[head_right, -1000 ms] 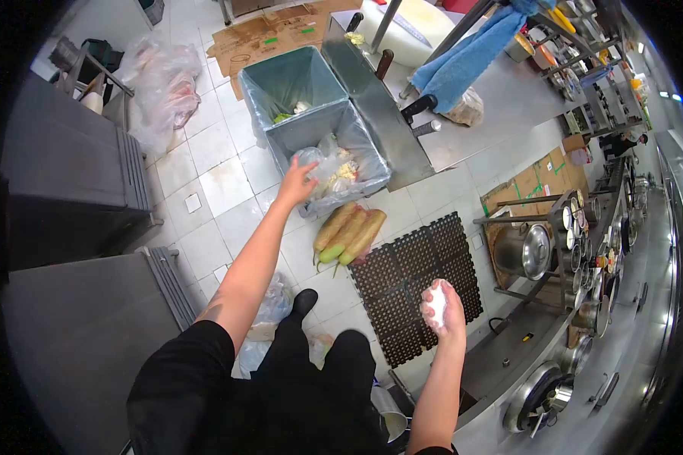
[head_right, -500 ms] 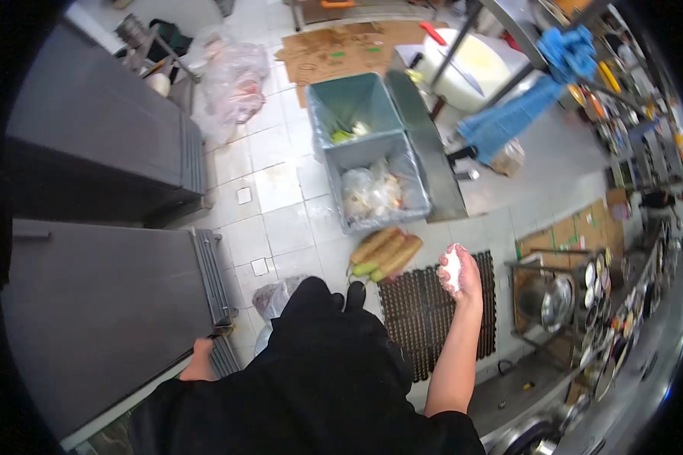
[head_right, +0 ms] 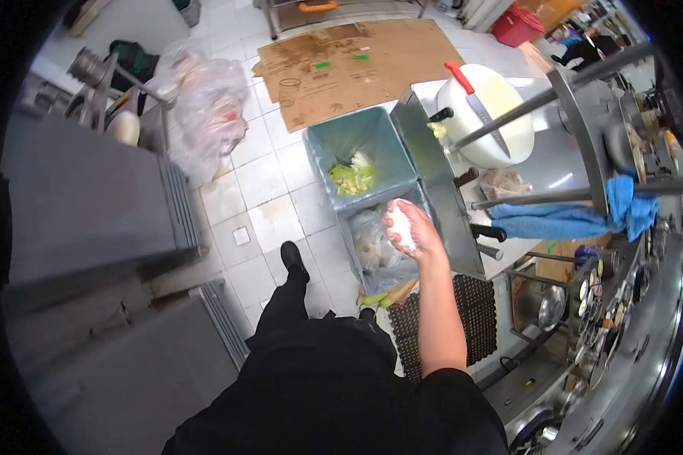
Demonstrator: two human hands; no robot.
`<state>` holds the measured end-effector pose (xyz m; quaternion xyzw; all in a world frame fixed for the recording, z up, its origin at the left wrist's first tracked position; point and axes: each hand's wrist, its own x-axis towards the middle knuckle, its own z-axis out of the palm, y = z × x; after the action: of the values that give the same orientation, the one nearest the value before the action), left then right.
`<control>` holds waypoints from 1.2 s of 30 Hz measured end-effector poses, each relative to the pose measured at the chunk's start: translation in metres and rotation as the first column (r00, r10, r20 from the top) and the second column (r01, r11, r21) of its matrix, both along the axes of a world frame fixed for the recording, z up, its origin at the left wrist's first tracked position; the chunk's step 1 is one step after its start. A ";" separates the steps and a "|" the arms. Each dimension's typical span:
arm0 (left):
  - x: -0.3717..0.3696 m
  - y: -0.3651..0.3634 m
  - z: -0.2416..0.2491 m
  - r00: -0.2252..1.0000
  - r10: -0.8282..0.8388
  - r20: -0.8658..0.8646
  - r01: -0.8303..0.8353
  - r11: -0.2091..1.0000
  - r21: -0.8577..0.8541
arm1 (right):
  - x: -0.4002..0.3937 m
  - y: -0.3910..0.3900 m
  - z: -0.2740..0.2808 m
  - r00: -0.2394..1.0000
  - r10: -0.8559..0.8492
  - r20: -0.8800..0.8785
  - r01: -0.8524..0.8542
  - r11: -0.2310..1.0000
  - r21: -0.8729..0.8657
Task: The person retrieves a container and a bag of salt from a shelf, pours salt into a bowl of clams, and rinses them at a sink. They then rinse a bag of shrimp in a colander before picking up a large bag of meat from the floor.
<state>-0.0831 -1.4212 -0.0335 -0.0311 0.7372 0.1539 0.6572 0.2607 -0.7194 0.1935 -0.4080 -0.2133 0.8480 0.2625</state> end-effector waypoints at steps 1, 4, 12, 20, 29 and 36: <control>-0.054 0.034 -0.010 1.000 -0.010 -0.019 0.012 0.998 0.059 | -0.023 0.019 0.001 1.000 -0.005 0.008 0.006 1.000 -0.016; -0.215 0.192 0.023 0.852 -0.236 -0.468 0.344 0.926 0.159 | -0.079 0.073 0.011 0.999 -0.025 0.033 0.025 1.000 0.005; -0.499 0.655 0.238 0.395 0.077 -0.915 0.733 0.574 0.365 | -0.134 0.161 -0.010 0.973 -0.160 0.165 0.167 0.985 -0.032; -0.556 0.807 0.132 0.475 -0.137 -0.869 0.743 0.592 0.313 | -0.192 0.296 -0.064 0.942 -0.271 0.200 0.310 0.929 -0.203; -0.537 0.778 0.028 0.713 -0.669 -0.210 0.661 0.742 -0.116 | -0.288 0.591 0.016 0.921 -0.364 0.140 0.366 0.931 0.014; -0.669 1.054 -0.028 0.618 -0.757 -0.213 0.751 0.649 -0.127 | -0.317 0.754 0.040 0.822 -0.567 0.049 0.562 0.822 0.091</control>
<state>-0.7523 -0.3676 -0.0615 0.2918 0.7596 -0.1423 0.5635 -0.0559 0.0349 0.2330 -0.4740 -0.1232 0.7083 0.5084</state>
